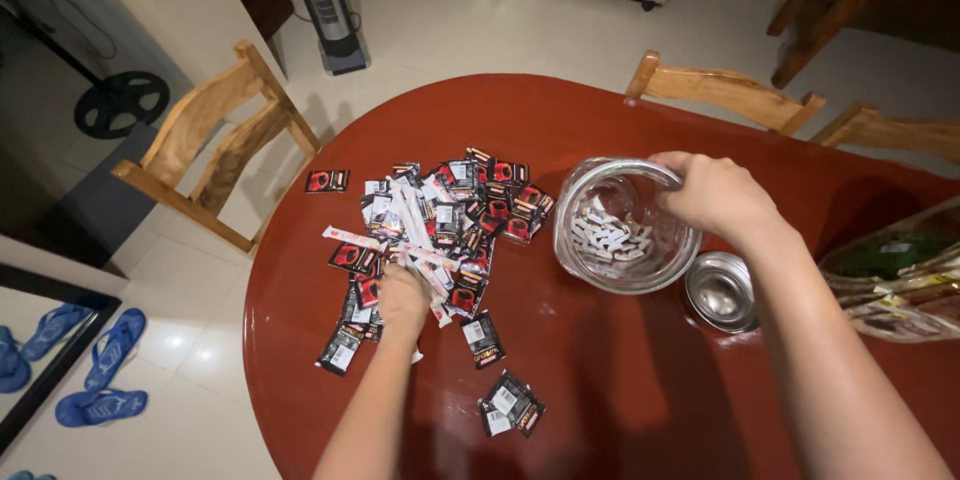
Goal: The person opens a glass jar and places small white sachets into it from a pile on the table. They continue to fill the jar with sachets and then close the lid.
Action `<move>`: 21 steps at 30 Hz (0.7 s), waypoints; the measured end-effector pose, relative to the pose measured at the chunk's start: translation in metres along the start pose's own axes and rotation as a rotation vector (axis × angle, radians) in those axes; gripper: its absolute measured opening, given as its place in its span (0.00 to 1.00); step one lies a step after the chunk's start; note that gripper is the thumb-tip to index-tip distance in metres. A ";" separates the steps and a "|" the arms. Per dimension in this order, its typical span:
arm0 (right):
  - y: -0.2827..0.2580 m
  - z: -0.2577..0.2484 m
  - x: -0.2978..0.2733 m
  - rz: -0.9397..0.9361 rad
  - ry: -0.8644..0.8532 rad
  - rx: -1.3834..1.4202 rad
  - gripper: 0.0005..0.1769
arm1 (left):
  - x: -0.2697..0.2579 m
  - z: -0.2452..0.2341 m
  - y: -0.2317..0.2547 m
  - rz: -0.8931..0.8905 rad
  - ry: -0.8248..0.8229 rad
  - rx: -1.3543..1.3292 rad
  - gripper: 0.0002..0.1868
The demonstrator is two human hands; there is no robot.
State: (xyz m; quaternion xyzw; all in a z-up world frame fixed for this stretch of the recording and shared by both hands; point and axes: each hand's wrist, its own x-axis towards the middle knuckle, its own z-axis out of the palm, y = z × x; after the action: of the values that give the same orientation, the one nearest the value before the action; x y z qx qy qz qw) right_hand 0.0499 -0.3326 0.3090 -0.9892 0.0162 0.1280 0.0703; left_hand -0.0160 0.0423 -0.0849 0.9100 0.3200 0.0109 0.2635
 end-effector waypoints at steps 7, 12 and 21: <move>-0.005 -0.006 -0.001 0.012 -0.017 -0.029 0.36 | -0.023 -0.031 0.053 -0.135 -0.027 0.114 0.38; -0.002 -0.007 -0.001 0.022 -0.018 0.000 0.35 | -0.035 -0.018 0.061 -0.208 0.036 0.159 0.34; -0.001 -0.008 -0.002 0.027 -0.019 0.007 0.35 | -0.048 0.022 0.042 -0.170 0.085 0.213 0.15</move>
State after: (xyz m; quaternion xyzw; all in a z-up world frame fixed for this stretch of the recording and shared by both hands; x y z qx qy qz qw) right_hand 0.0502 -0.3323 0.3169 -0.9874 0.0294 0.1381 0.0719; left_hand -0.0253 -0.0239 -0.0761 0.9010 0.4064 -0.0068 0.1517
